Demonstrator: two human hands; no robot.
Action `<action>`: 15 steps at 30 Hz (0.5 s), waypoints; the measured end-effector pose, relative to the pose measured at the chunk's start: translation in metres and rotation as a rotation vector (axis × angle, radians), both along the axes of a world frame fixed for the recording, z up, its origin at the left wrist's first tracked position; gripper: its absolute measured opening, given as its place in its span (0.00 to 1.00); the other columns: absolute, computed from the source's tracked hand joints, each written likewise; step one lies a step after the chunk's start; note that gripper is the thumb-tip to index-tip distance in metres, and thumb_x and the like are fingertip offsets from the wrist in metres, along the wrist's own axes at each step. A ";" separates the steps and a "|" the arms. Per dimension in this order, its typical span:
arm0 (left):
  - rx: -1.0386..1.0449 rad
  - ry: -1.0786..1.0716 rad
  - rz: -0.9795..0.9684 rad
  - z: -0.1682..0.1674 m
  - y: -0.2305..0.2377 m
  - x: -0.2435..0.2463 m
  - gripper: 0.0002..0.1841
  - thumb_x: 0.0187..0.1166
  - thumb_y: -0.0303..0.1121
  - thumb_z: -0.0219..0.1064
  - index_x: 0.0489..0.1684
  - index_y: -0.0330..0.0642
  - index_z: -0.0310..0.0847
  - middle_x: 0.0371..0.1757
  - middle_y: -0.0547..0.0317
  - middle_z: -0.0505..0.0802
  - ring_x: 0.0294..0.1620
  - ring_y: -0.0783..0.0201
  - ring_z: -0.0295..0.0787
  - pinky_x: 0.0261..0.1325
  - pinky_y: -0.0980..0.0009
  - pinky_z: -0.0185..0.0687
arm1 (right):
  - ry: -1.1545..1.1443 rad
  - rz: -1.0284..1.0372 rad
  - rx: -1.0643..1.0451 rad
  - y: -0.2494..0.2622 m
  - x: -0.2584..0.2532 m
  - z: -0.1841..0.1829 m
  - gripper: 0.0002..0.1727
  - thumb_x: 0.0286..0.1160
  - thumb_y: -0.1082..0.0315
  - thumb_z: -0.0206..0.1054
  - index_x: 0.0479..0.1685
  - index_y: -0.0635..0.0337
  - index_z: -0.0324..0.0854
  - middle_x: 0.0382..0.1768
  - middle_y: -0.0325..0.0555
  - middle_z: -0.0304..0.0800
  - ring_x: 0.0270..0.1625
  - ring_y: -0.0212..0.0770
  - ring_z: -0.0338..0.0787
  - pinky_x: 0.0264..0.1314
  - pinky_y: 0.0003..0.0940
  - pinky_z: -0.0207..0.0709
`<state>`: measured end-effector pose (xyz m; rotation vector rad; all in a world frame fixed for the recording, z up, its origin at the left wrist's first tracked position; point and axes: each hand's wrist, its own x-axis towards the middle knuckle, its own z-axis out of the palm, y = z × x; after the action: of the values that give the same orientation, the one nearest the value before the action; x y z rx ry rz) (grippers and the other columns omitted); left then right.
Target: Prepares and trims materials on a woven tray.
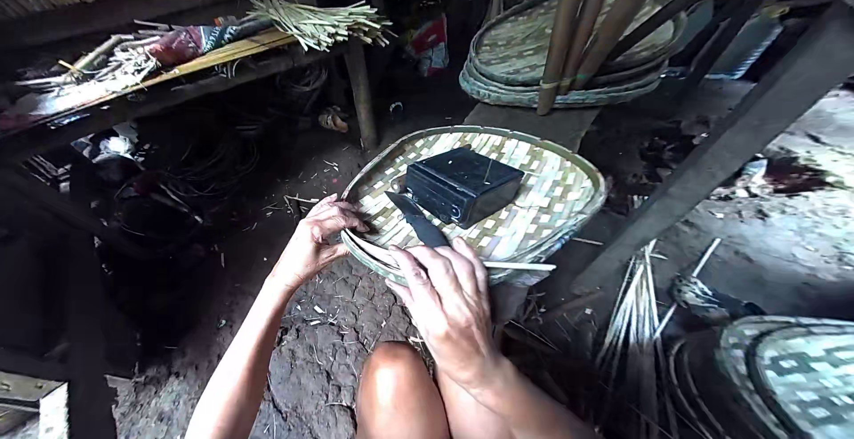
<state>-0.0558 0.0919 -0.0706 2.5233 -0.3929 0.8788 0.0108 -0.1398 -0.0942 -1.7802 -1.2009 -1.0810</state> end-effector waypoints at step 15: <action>-0.188 -0.197 0.102 -0.030 -0.126 0.009 0.16 0.70 0.43 0.78 0.47 0.43 0.93 0.39 0.63 0.91 0.56 0.69 0.85 0.81 0.65 0.63 | 0.212 0.300 -0.146 -0.121 0.066 0.002 0.15 0.73 0.53 0.74 0.45 0.55 0.91 0.41 0.42 0.90 0.56 0.35 0.87 0.82 0.34 0.62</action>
<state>-0.0470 -0.0342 -0.1004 2.3091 -0.2312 1.1521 0.0767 -0.2605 -0.0919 -1.7036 -1.3874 -0.6305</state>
